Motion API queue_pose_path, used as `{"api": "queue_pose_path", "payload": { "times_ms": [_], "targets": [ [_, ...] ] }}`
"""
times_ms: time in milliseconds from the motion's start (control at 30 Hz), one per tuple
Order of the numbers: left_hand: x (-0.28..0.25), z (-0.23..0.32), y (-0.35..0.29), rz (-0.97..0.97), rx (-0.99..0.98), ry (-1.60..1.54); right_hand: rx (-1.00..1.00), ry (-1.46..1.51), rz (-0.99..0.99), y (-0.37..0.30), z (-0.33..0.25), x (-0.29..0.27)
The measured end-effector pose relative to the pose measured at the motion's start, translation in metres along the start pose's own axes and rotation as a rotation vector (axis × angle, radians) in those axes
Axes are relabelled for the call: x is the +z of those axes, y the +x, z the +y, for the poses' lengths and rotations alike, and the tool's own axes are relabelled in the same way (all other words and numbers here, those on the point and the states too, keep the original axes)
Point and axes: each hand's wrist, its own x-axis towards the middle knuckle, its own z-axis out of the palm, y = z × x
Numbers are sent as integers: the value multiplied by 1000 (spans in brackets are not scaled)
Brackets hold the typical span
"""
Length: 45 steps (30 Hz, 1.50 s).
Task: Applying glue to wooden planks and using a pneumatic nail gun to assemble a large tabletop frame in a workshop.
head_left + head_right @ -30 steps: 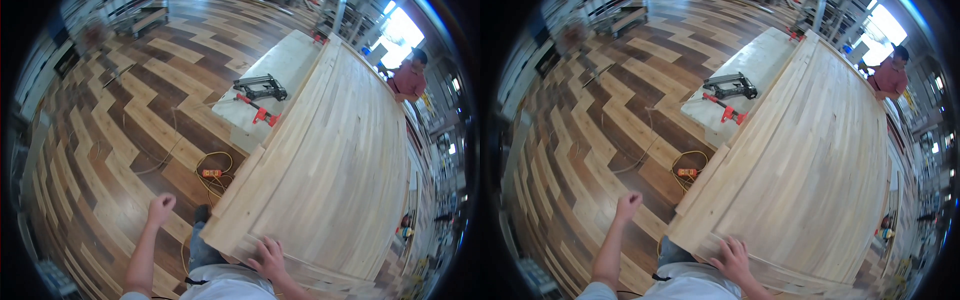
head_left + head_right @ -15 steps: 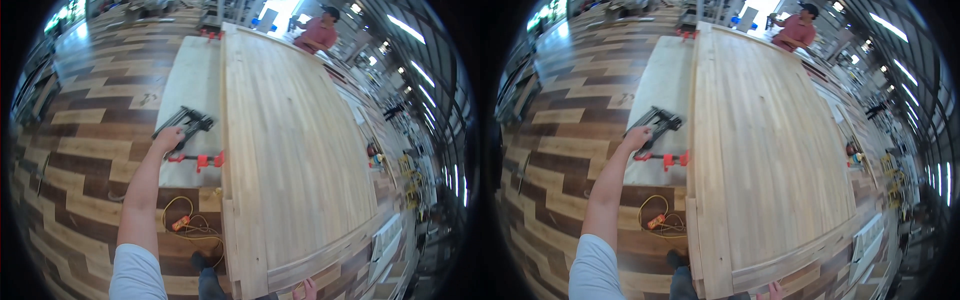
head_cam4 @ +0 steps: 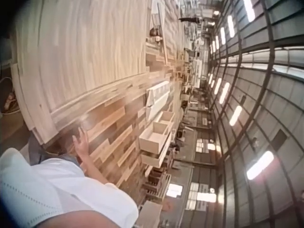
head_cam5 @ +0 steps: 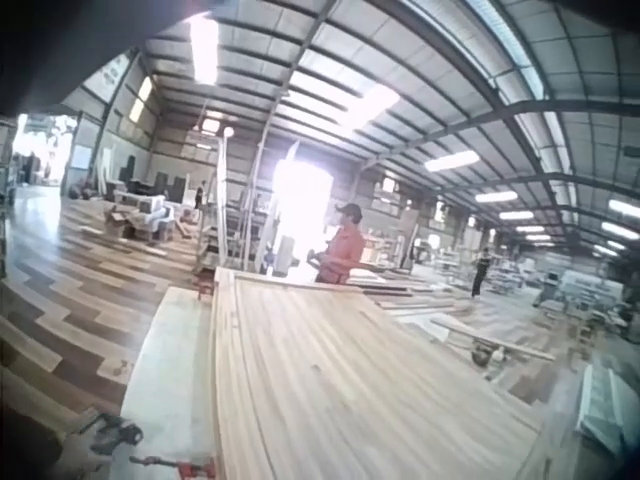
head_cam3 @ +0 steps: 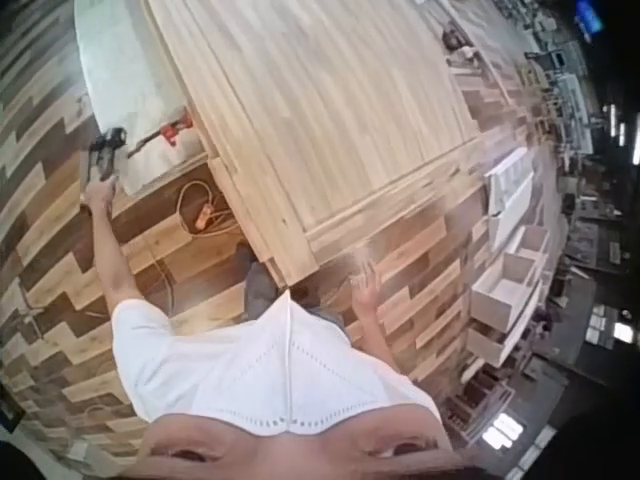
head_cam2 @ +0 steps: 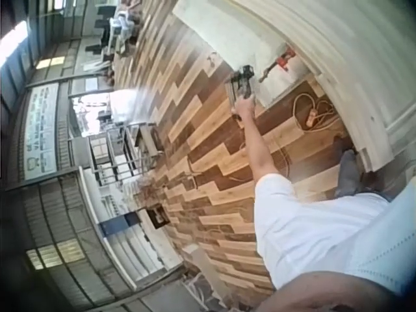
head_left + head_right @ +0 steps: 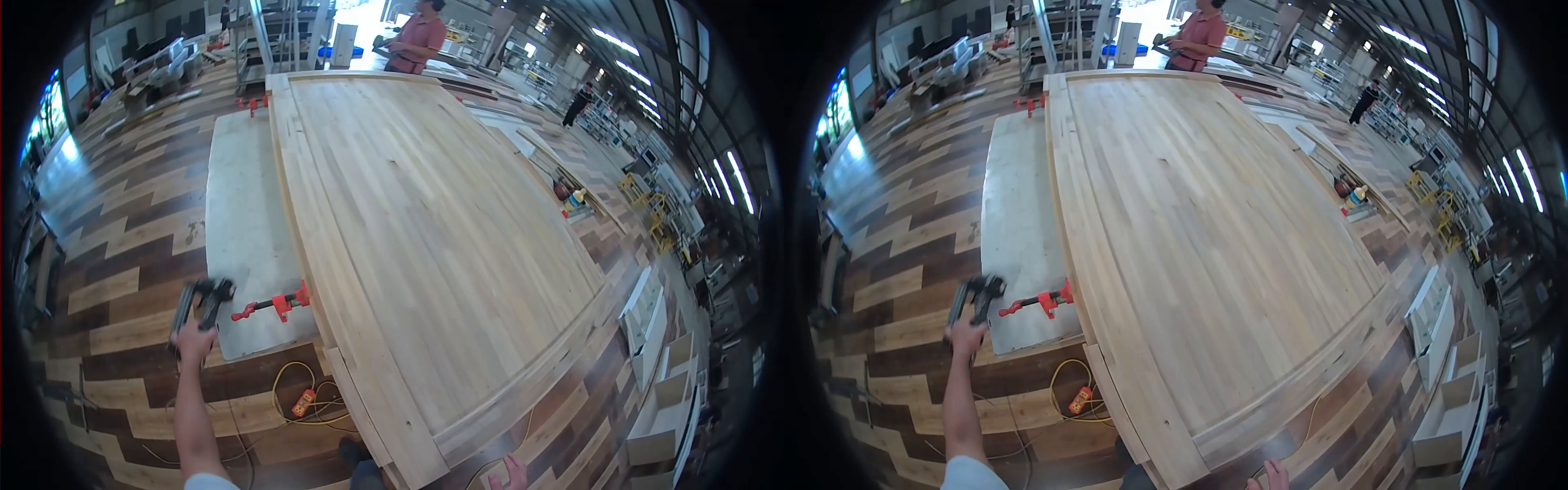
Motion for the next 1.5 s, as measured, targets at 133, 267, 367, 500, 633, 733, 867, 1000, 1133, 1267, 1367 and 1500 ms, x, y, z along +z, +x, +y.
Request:
{"api": "queue_pose_path", "payload": {
  "times_ms": [133,267,367,500,633,733,867,1000,1133,1267,1367,1500],
  "targets": [
    [3,-89,-142,278,-22,-171,49,217,7,-6,-8,-1],
    [-10,-86,-323,235,-137,-422,57,526,-155,-29,-17,-1],
    [-14,-75,-434,198,33,-362,-20,663,-465,-45,-17,-1],
    [11,-9,-530,523,624,-433,-250,1005,-597,-83,-22,-9],
    [-18,134,-617,378,1038,-574,-197,1355,-729,-129,19,-27],
    [9,191,-686,217,1208,-731,202,1191,-593,-186,87,-35],
    [27,228,-738,-75,1428,-702,401,1774,-140,-182,108,-122],
    [38,244,-717,-170,1514,-831,379,1687,89,-183,172,-127],
    [77,236,-619,198,1184,-589,386,1491,147,-165,216,-141],
    [90,250,-544,366,1010,-326,397,1046,-71,-109,233,-157],
    [104,257,-516,278,960,-200,412,802,-187,-47,211,-162],
    [131,250,-504,319,984,-172,193,728,-402,27,149,-153]
  ]
}}
